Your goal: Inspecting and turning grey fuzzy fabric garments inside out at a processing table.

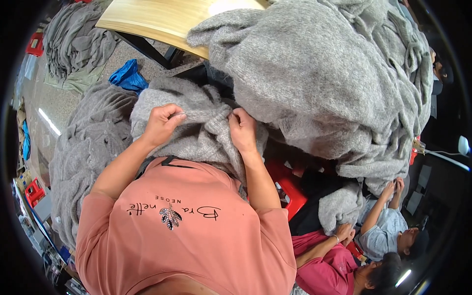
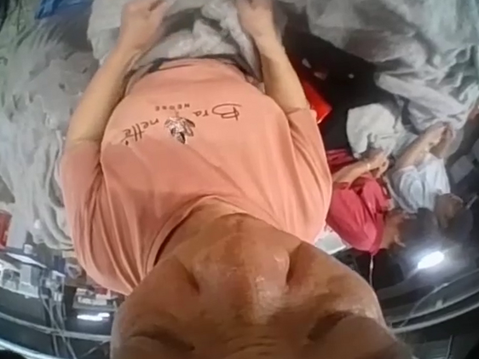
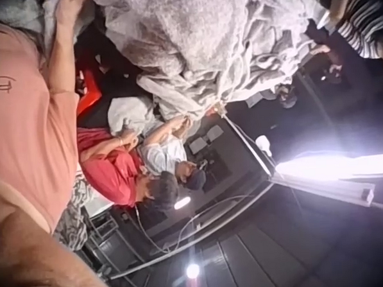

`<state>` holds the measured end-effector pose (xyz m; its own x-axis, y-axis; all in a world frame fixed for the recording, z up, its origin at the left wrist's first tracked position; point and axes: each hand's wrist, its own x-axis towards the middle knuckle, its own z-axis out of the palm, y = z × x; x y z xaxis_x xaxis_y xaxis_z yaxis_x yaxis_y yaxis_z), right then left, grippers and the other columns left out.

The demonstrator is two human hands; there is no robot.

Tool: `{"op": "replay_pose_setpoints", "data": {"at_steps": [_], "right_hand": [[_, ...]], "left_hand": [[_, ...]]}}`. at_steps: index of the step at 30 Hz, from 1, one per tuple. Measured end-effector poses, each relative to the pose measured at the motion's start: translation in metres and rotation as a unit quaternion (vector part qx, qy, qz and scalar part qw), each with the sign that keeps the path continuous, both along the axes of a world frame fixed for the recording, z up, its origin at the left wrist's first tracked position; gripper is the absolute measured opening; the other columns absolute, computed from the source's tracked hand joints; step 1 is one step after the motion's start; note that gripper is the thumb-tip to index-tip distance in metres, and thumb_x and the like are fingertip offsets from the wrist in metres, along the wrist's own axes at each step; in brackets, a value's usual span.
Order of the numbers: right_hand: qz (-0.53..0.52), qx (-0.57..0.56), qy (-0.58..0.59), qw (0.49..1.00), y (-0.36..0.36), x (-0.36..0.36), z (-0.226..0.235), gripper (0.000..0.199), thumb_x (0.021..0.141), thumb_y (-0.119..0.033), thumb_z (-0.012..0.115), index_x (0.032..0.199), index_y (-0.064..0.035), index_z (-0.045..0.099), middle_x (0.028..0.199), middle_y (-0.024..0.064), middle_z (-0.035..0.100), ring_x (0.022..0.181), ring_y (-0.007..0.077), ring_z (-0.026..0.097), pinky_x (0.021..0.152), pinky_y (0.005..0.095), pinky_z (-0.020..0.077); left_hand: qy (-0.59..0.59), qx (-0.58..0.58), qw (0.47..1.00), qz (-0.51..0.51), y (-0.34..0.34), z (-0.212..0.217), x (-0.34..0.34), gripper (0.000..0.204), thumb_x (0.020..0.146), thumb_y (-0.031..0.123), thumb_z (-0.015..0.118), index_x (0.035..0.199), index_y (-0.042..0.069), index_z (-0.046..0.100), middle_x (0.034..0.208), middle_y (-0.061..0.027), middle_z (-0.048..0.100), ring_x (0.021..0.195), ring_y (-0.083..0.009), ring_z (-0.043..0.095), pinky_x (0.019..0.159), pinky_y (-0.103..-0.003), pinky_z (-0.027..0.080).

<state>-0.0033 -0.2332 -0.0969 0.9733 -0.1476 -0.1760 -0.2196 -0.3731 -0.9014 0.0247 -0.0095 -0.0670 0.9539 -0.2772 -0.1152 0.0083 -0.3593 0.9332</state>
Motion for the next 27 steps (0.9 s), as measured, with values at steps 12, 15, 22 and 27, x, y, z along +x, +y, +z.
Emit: {"op": "replay_pose_setpoints", "data": {"at_steps": [12,15,22,27], "right_hand": [[0.248,0.008,-0.238,0.939,0.038,0.005,0.041,0.009,0.068,0.004,0.057,0.075,0.0001,0.055,0.066,0.0091,0.052,0.064,0.0240,0.051,0.064,0.0322,0.0404],[0.203,0.127,-0.147,0.960,0.046,-0.002,0.039,0.005,0.071,0.005,0.056,0.074,0.0017,0.054,0.067,0.0091,0.052,0.061,0.0205,0.051,0.056,0.0295,0.0399],[0.128,0.107,-0.160,0.973,0.051,-0.006,0.040,0.004,0.073,0.006,0.054,0.074,0.0023,0.054,0.067,0.0086,0.053,0.058,0.0156,0.050,0.051,0.0265,0.0389],[0.135,0.082,-0.165,0.974,0.052,-0.008,0.045,0.005,0.069,0.004,0.056,0.073,0.0009,0.055,0.064,0.0097,0.051,0.062,0.0232,0.051,0.054,0.0321,0.0398]], "left_hand": [[0.126,-0.101,0.984,-0.069,-0.008,0.036,-0.003,0.010,0.076,0.007,0.062,0.070,0.000,0.059,0.059,0.0020,0.053,0.058,-0.0027,0.045,0.050,-0.021,0.037],[0.136,-0.102,0.982,-0.086,-0.008,0.030,-0.006,0.007,0.074,0.005,0.063,0.070,0.000,0.060,0.061,0.0023,0.055,0.058,-0.0023,0.046,0.051,-0.020,0.038],[0.270,-0.211,0.939,-0.016,-0.013,0.020,-0.006,0.004,0.071,-0.001,0.060,0.068,0.000,0.061,0.064,0.0000,0.057,0.061,-0.0035,0.049,0.053,-0.019,0.039],[0.268,-0.237,0.934,-0.014,-0.015,0.021,-0.005,0.002,0.069,-0.002,0.062,0.070,0.000,0.061,0.064,0.0002,0.057,0.058,-0.0036,0.049,0.049,-0.019,0.037]]}}
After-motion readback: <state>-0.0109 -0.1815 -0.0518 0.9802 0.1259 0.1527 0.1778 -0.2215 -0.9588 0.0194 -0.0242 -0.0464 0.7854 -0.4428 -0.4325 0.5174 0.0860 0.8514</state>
